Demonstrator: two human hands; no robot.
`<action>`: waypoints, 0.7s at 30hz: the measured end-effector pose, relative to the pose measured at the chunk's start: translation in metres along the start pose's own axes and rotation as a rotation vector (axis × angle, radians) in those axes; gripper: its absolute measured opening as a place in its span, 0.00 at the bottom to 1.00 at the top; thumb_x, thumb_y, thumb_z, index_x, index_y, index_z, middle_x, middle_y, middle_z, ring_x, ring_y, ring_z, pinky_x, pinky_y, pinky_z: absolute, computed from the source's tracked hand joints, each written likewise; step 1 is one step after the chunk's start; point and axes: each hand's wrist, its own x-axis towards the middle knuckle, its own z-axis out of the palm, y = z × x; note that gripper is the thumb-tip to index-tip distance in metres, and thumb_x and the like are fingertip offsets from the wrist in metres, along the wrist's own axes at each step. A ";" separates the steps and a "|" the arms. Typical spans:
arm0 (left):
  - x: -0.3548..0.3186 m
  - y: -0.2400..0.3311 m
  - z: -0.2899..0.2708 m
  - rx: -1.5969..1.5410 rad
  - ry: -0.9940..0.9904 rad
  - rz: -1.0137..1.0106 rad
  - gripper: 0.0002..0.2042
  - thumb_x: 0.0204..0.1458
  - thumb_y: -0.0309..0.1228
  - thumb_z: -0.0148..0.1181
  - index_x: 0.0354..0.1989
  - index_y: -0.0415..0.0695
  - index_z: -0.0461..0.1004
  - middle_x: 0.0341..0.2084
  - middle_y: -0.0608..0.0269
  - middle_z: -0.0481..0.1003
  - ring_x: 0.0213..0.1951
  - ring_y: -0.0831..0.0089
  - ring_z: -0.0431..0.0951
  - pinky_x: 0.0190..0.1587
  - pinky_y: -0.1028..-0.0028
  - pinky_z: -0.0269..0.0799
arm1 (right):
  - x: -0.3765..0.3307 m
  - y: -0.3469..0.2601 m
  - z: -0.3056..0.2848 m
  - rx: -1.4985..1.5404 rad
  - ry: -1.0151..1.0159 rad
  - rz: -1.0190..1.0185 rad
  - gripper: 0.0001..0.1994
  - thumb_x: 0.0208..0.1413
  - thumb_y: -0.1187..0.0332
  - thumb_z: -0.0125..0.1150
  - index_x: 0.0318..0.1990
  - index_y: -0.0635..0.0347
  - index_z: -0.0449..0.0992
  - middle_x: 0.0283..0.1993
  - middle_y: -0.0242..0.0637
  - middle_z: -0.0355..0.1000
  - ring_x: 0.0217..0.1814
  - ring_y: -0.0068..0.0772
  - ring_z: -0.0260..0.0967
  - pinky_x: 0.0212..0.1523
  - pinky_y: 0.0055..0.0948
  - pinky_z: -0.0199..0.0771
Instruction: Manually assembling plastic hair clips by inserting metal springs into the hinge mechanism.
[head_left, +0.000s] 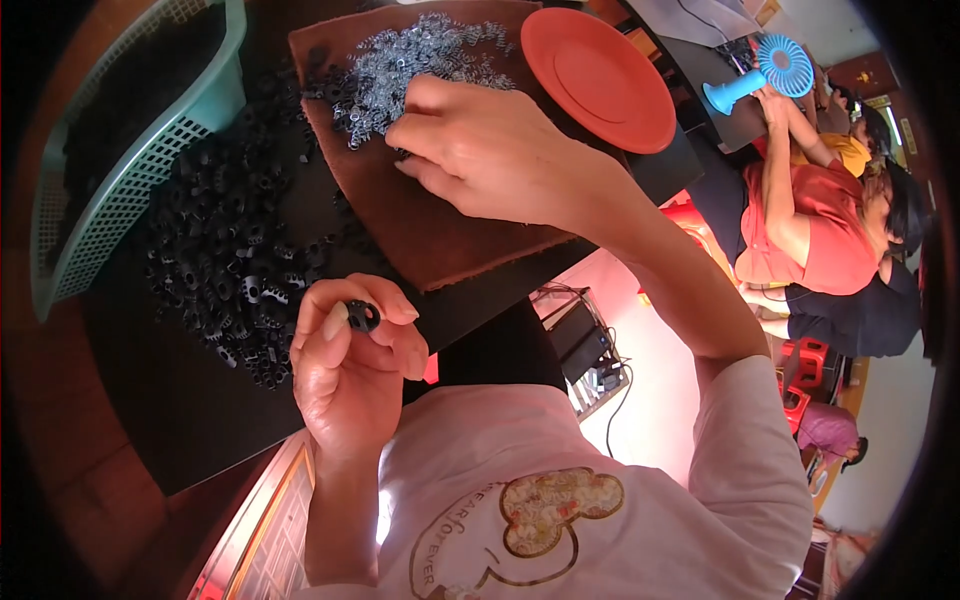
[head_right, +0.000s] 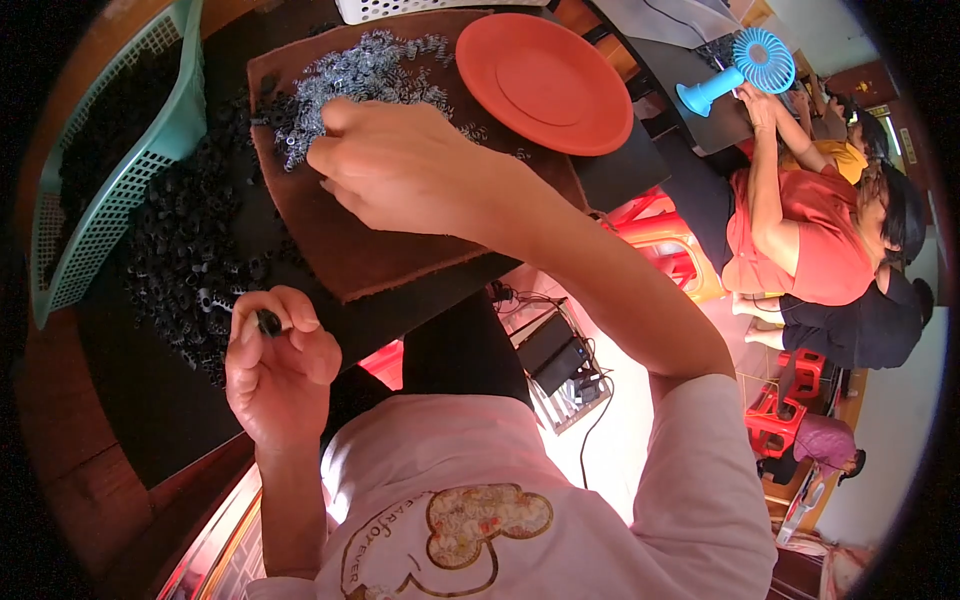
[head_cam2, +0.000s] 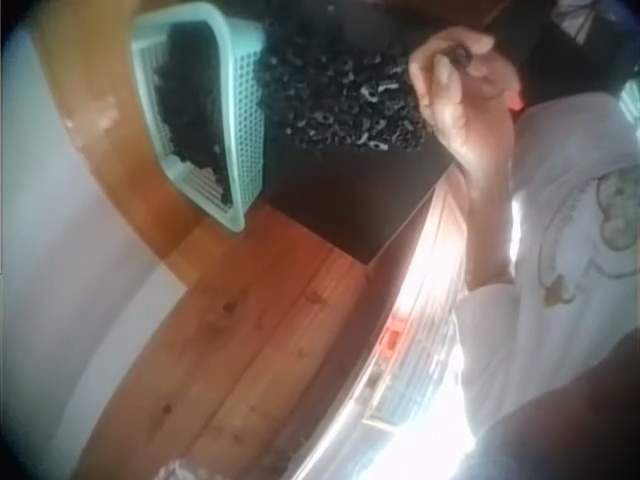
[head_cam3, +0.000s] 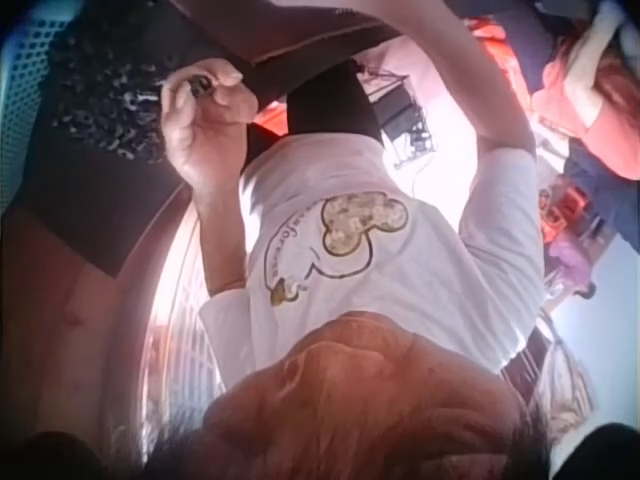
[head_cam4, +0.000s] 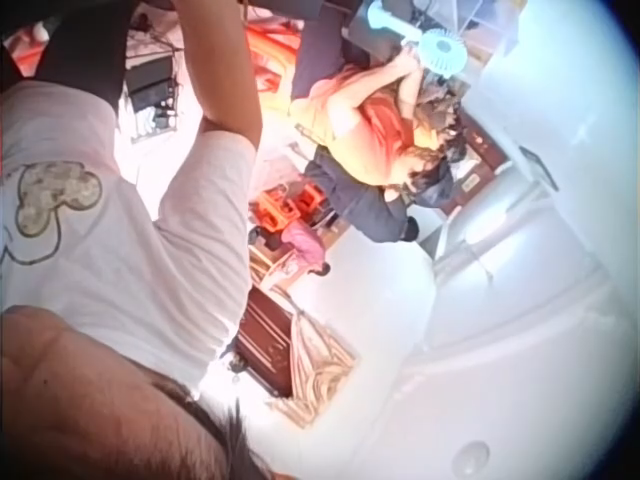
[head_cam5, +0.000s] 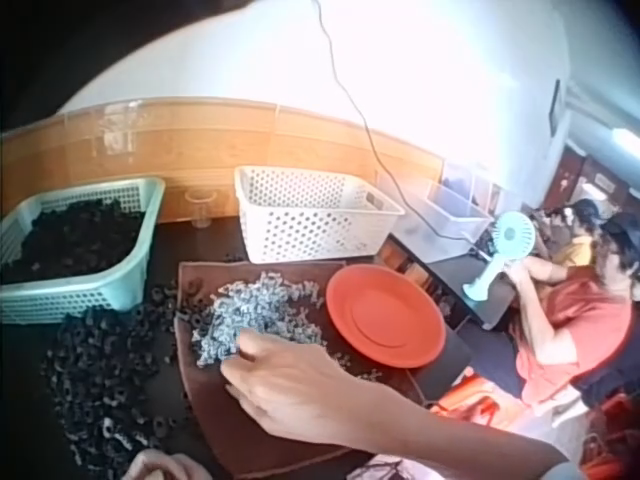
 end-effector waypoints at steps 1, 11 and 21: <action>0.001 0.000 0.002 -0.001 0.001 -0.001 0.12 0.62 0.34 0.45 0.39 0.36 0.66 0.37 0.48 0.72 0.21 0.69 0.70 0.26 0.72 0.70 | 0.002 0.000 0.000 -0.045 -0.049 -0.017 0.03 0.49 0.73 0.59 0.29 0.62 0.72 0.35 0.37 0.66 0.36 0.42 0.72 0.29 0.40 0.73; 0.004 0.002 -0.003 -0.003 0.014 0.024 0.12 0.66 0.35 0.43 0.41 0.38 0.68 0.37 0.51 0.73 0.20 0.74 0.69 0.25 0.74 0.68 | 0.007 -0.007 -0.011 -0.014 -0.153 -0.017 0.04 0.48 0.76 0.57 0.33 0.62 0.72 0.38 0.39 0.68 0.40 0.45 0.73 0.33 0.45 0.74; 0.004 0.001 -0.002 -0.005 0.012 0.018 0.10 0.66 0.34 0.44 0.42 0.40 0.68 0.37 0.55 0.74 0.22 0.79 0.65 0.25 0.78 0.64 | 0.002 -0.011 -0.008 0.454 0.092 0.057 0.03 0.52 0.74 0.60 0.34 0.60 0.76 0.31 0.39 0.72 0.33 0.43 0.71 0.31 0.35 0.70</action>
